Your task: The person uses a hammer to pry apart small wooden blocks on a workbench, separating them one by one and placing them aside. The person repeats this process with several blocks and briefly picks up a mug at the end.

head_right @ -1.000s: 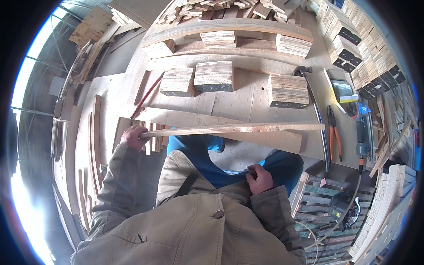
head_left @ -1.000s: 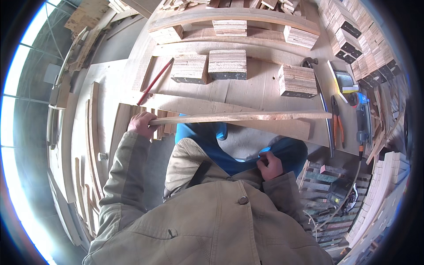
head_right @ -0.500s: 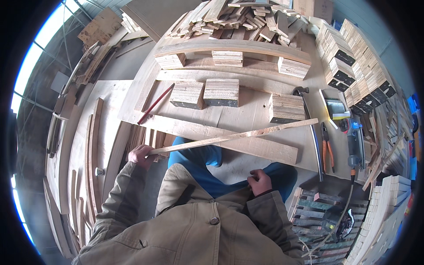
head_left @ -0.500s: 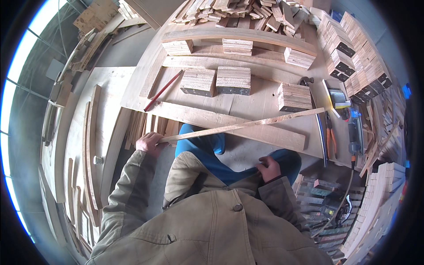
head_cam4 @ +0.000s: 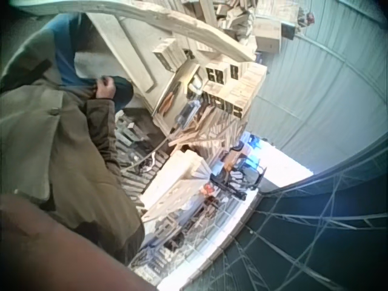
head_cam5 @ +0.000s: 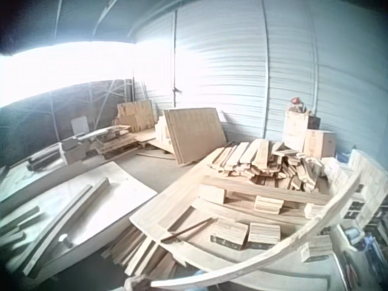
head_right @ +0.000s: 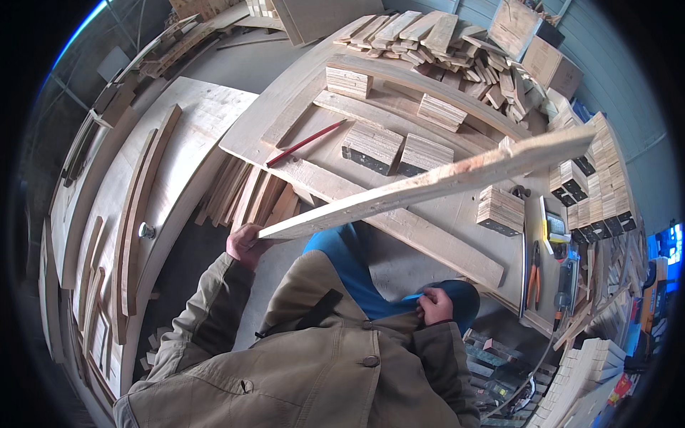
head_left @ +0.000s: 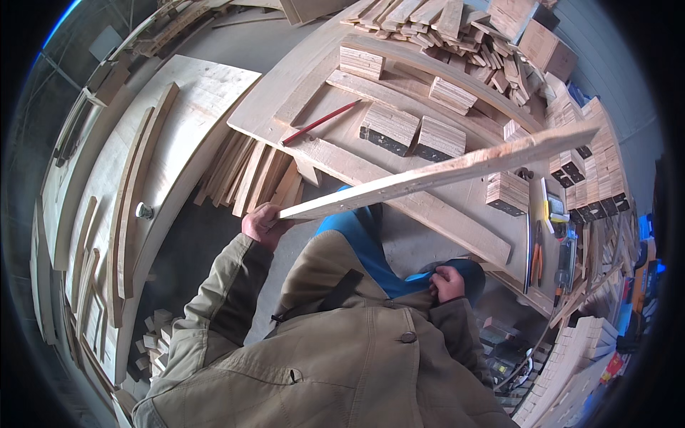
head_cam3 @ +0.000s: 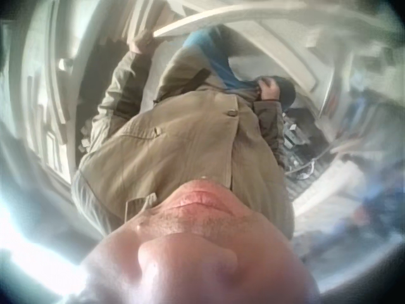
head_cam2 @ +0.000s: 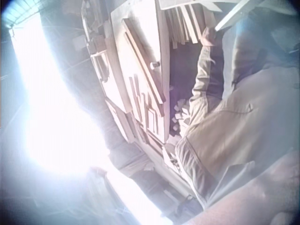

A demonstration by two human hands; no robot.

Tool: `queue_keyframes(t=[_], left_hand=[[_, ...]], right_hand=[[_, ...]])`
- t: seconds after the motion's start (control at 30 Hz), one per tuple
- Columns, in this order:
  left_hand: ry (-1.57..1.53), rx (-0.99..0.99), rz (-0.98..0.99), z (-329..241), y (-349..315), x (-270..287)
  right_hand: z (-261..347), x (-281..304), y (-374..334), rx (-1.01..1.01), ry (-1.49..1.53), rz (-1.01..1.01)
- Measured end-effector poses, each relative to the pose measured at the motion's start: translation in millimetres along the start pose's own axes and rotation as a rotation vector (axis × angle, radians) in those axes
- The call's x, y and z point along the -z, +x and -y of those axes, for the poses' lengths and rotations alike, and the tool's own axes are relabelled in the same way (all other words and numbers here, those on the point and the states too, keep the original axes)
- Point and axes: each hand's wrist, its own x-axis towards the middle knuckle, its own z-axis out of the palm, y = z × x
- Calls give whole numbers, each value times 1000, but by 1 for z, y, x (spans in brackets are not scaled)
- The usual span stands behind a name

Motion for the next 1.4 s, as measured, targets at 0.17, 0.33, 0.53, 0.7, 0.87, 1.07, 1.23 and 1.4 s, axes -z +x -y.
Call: queue_keyframes(t=[0.17,0.33,0.53,0.7,0.87,1.07,1.23,1.4], left_hand=[[-323,297,-224,69,-36,29],[-365,458,-586,158,-82,62],[-45,779,-718,234,-139,87],[309,1090,-478,250,-188,82],[230,1219,-378,266,-210,46],[199,1138,-353,304,-152,33],[334,992,-369,362,-11,101],[382,846,-474,341,70,153]], right_hand=[[8,-14,-2,5,-95,27],[13,-20,-5,-42,-151,23],[14,-23,-7,-43,-149,24],[13,-24,-7,-55,-165,5],[11,-23,-6,-94,-175,-7],[8,-24,-6,-108,-209,-26],[9,-26,-9,-101,-209,-12],[9,-29,-8,-130,-204,-21]])
